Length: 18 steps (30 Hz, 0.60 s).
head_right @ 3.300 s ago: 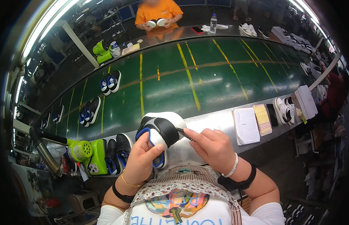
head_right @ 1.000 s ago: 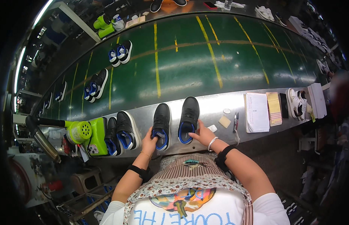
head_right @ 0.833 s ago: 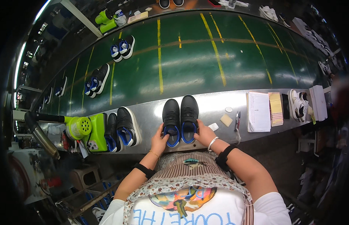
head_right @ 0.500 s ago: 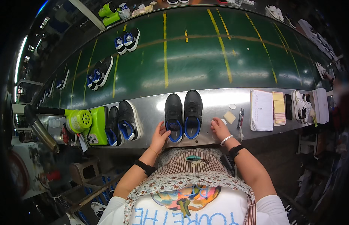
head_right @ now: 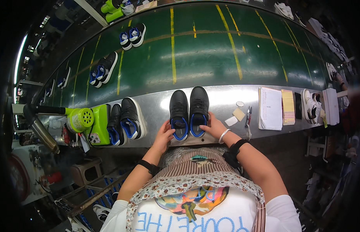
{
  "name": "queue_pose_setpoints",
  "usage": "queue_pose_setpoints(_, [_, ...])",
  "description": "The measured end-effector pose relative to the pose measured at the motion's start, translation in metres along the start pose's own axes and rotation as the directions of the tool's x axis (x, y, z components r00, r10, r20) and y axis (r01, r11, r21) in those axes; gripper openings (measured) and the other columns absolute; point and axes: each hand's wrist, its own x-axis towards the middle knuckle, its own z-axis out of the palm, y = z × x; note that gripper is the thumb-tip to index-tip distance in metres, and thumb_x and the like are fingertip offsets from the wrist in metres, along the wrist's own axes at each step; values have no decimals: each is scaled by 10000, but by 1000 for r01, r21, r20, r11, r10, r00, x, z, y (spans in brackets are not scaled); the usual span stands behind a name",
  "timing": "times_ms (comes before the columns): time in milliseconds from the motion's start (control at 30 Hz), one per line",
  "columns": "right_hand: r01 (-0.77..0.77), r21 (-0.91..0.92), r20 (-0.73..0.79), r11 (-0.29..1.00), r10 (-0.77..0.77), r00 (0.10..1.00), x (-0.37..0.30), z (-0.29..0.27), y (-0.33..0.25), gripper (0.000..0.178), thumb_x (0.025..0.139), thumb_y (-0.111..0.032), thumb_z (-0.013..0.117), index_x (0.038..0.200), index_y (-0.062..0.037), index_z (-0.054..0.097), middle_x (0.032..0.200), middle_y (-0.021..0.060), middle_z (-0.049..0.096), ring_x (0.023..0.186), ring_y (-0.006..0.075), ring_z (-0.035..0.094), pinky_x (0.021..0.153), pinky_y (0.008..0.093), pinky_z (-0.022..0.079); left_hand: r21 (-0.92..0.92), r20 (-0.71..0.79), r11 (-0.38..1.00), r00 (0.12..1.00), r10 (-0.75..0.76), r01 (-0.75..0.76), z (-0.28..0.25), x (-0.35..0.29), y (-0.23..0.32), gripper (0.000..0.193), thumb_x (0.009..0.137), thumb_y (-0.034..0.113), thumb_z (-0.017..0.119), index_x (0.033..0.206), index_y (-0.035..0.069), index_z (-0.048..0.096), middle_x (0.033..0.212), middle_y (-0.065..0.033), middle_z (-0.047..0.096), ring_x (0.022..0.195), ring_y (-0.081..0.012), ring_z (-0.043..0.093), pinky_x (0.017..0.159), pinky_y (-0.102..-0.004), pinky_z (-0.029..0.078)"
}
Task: The person picks up a pair of shoes, turns them over, and places them on a rack. They then pick up a second pair of shoes, wipe the heels with a cloth, and place them on the rack before picking up a third pair and trimming the edges with shears.
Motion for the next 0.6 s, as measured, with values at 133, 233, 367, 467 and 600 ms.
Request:
queue_pose_setpoints(133, [-30,-40,0,999,30,1000,-2,-1,-9,775,735,-310,669,1310,11,261,958,230,597,830,355,599,743,381,473,19,16,1000,1000,24,-24,-1,2,1,691,787,120,598,1379,119,242,1288,-97,402,1122,-196,434,880,-322,375])
queue_pose_setpoints(233, [0,-123,13,992,1,1000,-11,-1,-15,749,725,-242,650,1310,13,257,869,219,608,822,347,598,734,388,471,136,63,987,995,74,-82,2,5,-2,709,776,77,602,1381,113,235,1255,-97,421,1047,-197,482,839,-299,410])
queue_pose_setpoints(367, [-25,-75,-86,997,19,996,-10,4,-21,657,730,-174,615,1280,21,312,877,193,608,816,325,600,727,376,471,273,-19,951,987,157,-145,10,10,-2,650,763,4,557,1348,88,286,1192,-93,462,997,-180,503,810,-279,433])
queue_pose_setpoints(467, [-56,275,-68,960,78,995,-8,-1,-8,524,758,-116,562,1232,19,386,959,141,602,865,249,591,757,336,460,5,5,986,986,166,-166,-5,16,2,569,751,-26,505,1293,62,356,1136,-81,502,999,-172,513,829,-293,439])
queue_pose_setpoints(600, [-43,832,-5,554,86,996,-26,-23,-14,386,792,-42,478,1175,4,464,1085,71,557,977,150,531,849,281,412,-300,106,954,992,65,-30,-2,-23,50,508,758,-36,461,1254,52,401,1147,-80,521,1041,-185,533,890,-311,441])
